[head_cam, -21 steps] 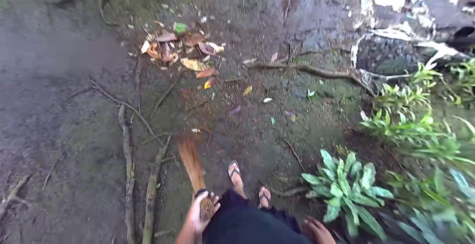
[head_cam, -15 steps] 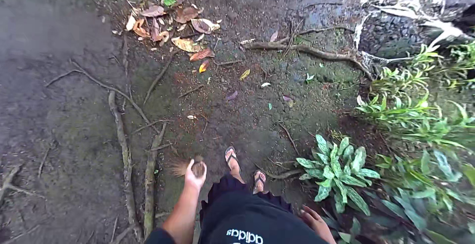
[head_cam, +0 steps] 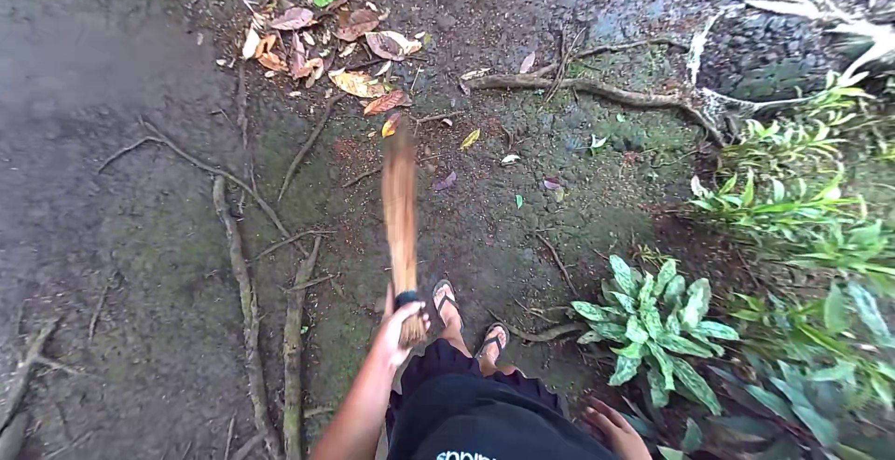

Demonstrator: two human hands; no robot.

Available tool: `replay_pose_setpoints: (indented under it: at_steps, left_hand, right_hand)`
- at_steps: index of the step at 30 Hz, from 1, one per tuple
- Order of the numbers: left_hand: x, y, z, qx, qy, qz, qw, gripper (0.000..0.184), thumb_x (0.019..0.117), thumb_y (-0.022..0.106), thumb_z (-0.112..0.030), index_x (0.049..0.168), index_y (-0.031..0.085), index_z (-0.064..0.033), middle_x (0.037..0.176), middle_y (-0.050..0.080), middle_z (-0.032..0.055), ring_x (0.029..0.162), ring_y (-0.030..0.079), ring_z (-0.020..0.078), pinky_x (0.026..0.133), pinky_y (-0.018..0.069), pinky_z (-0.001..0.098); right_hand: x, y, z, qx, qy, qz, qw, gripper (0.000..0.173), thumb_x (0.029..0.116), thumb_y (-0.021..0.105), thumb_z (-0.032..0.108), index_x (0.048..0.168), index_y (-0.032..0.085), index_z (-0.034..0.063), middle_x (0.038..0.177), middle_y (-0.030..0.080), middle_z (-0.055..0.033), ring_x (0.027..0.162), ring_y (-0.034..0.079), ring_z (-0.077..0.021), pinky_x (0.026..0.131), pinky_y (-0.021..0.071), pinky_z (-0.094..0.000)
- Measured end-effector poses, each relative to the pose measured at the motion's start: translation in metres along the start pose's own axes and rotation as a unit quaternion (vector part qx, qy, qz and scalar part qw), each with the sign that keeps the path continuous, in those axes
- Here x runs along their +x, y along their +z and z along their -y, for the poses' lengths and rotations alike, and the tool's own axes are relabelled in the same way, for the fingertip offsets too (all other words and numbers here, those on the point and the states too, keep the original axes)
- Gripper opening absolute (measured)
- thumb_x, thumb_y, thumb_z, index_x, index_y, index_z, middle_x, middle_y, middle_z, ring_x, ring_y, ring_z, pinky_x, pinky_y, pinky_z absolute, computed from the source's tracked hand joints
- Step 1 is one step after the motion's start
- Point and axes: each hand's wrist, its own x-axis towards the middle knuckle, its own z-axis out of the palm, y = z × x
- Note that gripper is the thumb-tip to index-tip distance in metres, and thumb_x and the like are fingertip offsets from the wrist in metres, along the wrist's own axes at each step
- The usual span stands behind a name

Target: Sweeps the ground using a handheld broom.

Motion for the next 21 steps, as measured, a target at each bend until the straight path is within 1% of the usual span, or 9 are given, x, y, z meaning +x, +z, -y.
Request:
replay_pose_setpoints:
  at_steps: [2,4,6,7,10,12,14,18,21]
  left_hand:
    - [-0.014,-0.013,0.009,-0.020,0.017,-0.068,0.997,0.091,0.0973,0.056,-0.003,0.162,0.000,-0.0359,0.102,0.061,0.0161,0.074,0.067,0.0273,0.062,0.0596,0.0423]
    - [-0.003,-0.028,0.013,-0.043,0.029,-0.131,0.990,0.074,0.1002,0.053,-0.007,0.159,0.013,-0.0287,0.097,0.061,0.0147,0.074,0.067,0.0266,0.063,0.0596,0.0426]
    - [0.026,-0.031,0.002,-0.089,0.024,-0.197,0.976,0.040,0.1011,0.054,-0.018,0.139,0.041,-0.0157,0.097,0.063,0.0124,0.079,0.068,0.0223,0.067,0.0604,0.0381]
    - [0.042,-0.026,-0.008,-0.123,0.024,-0.213,0.969,0.029,0.1015,0.054,-0.023,0.127,0.048,-0.0118,0.098,0.064,0.0106,0.083,0.069,0.0198,0.070,0.0613,0.0354]
    - [0.090,0.015,-0.034,-0.196,0.030,-0.143,0.970,0.023,0.1027,0.052,-0.025,0.121,0.048,-0.0117,0.107,0.062,0.0097,0.093,0.069,0.0178,0.075,0.0620,0.0329]
    - [0.114,0.051,-0.045,-0.153,0.012,-0.054,0.987,0.020,0.1041,0.050,-0.027,0.115,0.051,-0.0113,0.100,0.066,0.0090,0.086,0.072,0.0168,0.069,0.0634,0.0314]
    - [0.127,0.072,-0.052,-0.108,-0.012,0.043,0.993,0.023,0.1058,0.045,-0.031,0.112,0.053,-0.0108,0.094,0.069,0.0076,0.081,0.073,0.0153,0.066,0.0636,0.0287]
    - [0.099,0.073,-0.051,-0.044,-0.029,0.111,0.992,0.033,0.1079,0.034,-0.036,0.109,0.057,-0.0122,0.092,0.070,0.0050,0.073,0.072,0.0126,0.060,0.0620,0.0254]
    - [0.061,0.073,-0.015,0.011,-0.025,0.092,0.995,0.024,0.1078,0.035,-0.029,0.113,0.054,-0.0167,0.093,0.071,0.0044,0.073,0.072,0.0158,0.062,0.0632,0.0314]
  right_hand:
    - [0.002,0.004,0.006,0.018,0.004,0.002,1.000,0.048,0.1061,0.052,0.015,0.151,0.041,0.0008,0.129,0.060,-0.0255,0.101,0.067,-0.0258,0.086,0.0563,-0.0402]
    - [0.003,0.006,0.009,0.034,0.011,-0.001,0.999,0.047,0.1060,0.053,0.015,0.150,0.042,0.0020,0.129,0.060,-0.0259,0.103,0.067,-0.0284,0.086,0.0560,-0.0420]
    - [0.004,0.004,0.005,0.044,0.012,-0.003,0.999,0.046,0.1055,0.055,0.014,0.149,0.044,0.0022,0.126,0.062,-0.0252,0.102,0.068,-0.0285,0.086,0.0564,-0.0426]
    - [0.004,0.002,0.001,0.044,0.012,-0.005,0.999,0.047,0.1048,0.056,0.014,0.148,0.045,0.0018,0.126,0.063,-0.0250,0.102,0.068,-0.0286,0.086,0.0565,-0.0428]
    - [0.006,-0.008,-0.008,0.037,0.025,-0.016,0.999,0.046,0.1039,0.058,0.015,0.147,0.047,0.0032,0.126,0.064,-0.0249,0.102,0.068,-0.0318,0.086,0.0564,-0.0460]
    - [0.017,-0.015,-0.017,0.033,0.036,-0.012,0.999,0.048,0.1037,0.060,0.019,0.148,0.047,0.0049,0.127,0.064,-0.0236,0.107,0.068,-0.0339,0.090,0.0556,-0.0489]
    - [0.034,-0.022,-0.030,0.023,0.027,-0.019,0.999,0.050,0.1011,0.062,0.022,0.147,0.050,0.0061,0.124,0.067,-0.0218,0.104,0.070,-0.0340,0.088,0.0570,-0.0502]
    - [0.044,-0.026,-0.015,0.019,0.022,-0.014,0.999,0.050,0.1013,0.062,0.022,0.147,0.050,0.0074,0.123,0.067,-0.0213,0.101,0.069,-0.0319,0.088,0.0567,-0.0480]
    - [0.048,-0.027,-0.004,0.034,0.019,-0.011,0.999,0.051,0.1013,0.062,0.022,0.147,0.049,0.0064,0.124,0.066,-0.0225,0.103,0.069,-0.0333,0.090,0.0564,-0.0489]
